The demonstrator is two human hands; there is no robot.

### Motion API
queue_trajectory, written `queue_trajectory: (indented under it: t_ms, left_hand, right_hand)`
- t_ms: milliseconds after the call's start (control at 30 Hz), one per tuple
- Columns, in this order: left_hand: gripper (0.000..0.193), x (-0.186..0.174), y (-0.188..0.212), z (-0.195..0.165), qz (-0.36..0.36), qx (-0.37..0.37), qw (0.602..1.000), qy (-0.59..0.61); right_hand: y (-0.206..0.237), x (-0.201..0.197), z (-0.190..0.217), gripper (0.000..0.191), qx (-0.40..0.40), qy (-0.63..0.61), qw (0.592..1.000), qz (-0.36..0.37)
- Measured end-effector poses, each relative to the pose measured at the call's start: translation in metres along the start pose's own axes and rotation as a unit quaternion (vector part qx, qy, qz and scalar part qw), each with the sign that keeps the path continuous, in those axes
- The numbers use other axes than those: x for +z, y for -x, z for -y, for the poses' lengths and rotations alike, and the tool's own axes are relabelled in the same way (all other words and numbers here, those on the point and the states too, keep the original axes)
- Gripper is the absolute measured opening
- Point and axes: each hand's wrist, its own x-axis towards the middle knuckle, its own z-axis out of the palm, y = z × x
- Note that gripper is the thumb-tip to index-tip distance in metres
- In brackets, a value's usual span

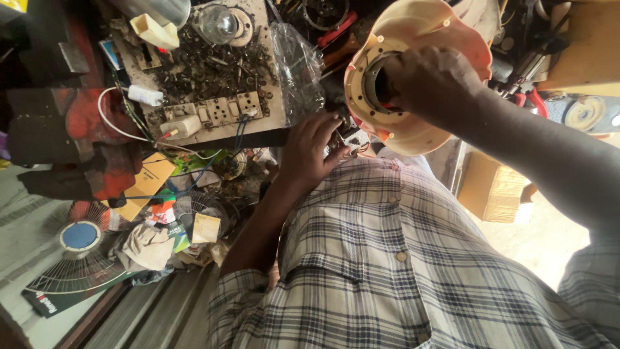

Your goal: The person disassembles a small electrical motor, removes the rotor, and uses pliers to adjust internal components. They then reassemble the motor and place it back into a plastic housing.

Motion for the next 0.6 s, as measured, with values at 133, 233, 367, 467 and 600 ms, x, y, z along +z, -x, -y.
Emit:
queue_trajectory:
  t_ms: [133,233,367,467,600]
  left_hand:
    - [0.055,0.000,0.000,0.008,-0.020,-0.023,0.999,-0.023]
    - [0.065,-0.003,-0.001,0.019,-0.079,-0.075,0.990,-0.088]
    - [0.090,-0.004,-0.010,0.036,-0.090,-0.163,0.970,-0.158]
    - [0.098,0.005,-0.024,0.042,-0.040,-0.239,0.956,-0.164]
    - [0.060,0.004,-0.036,0.046,-0.063,-0.290,0.955,-0.018]
  right_hand:
    - [-0.001,0.008,0.001,0.027,-0.030,0.058,0.995,-0.069]
    - [-0.001,0.014,-0.001,0.021,-0.055,0.077,0.990,-0.103]
    - [0.007,0.010,-0.004,0.023,-0.069,0.018,0.990,-0.120]
    - [0.019,0.002,-0.010,0.034,-0.061,-0.048,0.984,-0.161]
    - [0.035,-0.001,-0.014,0.045,-0.056,-0.063,0.981,-0.175]
